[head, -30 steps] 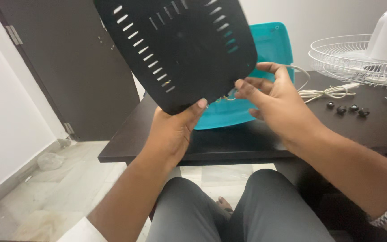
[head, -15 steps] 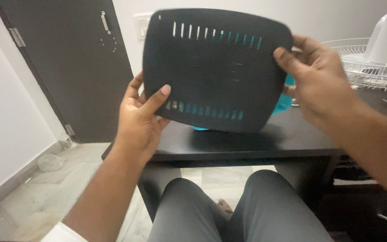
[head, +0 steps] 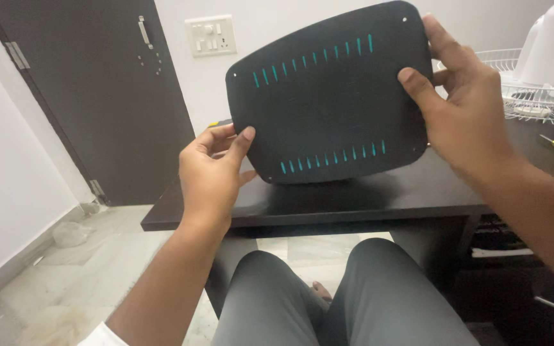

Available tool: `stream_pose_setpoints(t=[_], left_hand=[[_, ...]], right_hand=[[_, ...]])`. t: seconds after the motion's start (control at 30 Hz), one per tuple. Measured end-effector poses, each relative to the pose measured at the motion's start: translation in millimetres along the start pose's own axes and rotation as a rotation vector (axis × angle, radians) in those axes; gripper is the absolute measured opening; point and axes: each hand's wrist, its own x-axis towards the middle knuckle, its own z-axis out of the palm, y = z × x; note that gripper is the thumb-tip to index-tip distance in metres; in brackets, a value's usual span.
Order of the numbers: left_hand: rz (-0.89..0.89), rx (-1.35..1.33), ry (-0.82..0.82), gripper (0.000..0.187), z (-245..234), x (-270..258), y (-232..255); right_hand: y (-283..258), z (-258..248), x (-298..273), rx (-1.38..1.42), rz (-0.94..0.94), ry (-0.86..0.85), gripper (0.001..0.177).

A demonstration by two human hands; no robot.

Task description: The person aligns a black plastic cover onto a teal fan housing and secures it by tightening screws with a yellow screwdriver. The person works on a dark table in a room with a white wall and a door.

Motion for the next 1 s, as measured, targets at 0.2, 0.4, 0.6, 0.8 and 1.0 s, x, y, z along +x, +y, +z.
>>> stream_pose_setpoints(t=[0.2,0.4,0.6,0.8,1.0], left_hand=[[0.054,0.154,0.102,0.034,3.7,4.1,4.6],[0.046,0.205,0.114,0.033,5.3,14.7,-1.7],[0.042,0.197,0.135,0.033,9.1,21.8,-7.8],[0.013,0.228,0.148,0.032,11.6,27.3,-13.9],[0.021,0.122,0.109,0.031,12.0,32.2,-20.3]], right_hand=[[21.8,7.7,-4.1,-0.101,0.019,0.054,0.054],[37.9,11.0,-11.5,-0.288,-0.091,0.072,0.053],[43.2,14.2,-4.5,-0.304,-0.116,0.097,0.051],[48.4,15.1,-1.5,-0.286,-0.119,0.042,0.05],[51.2,19.8,-2.1,-0.241,-0.081,0.032,0.049]])
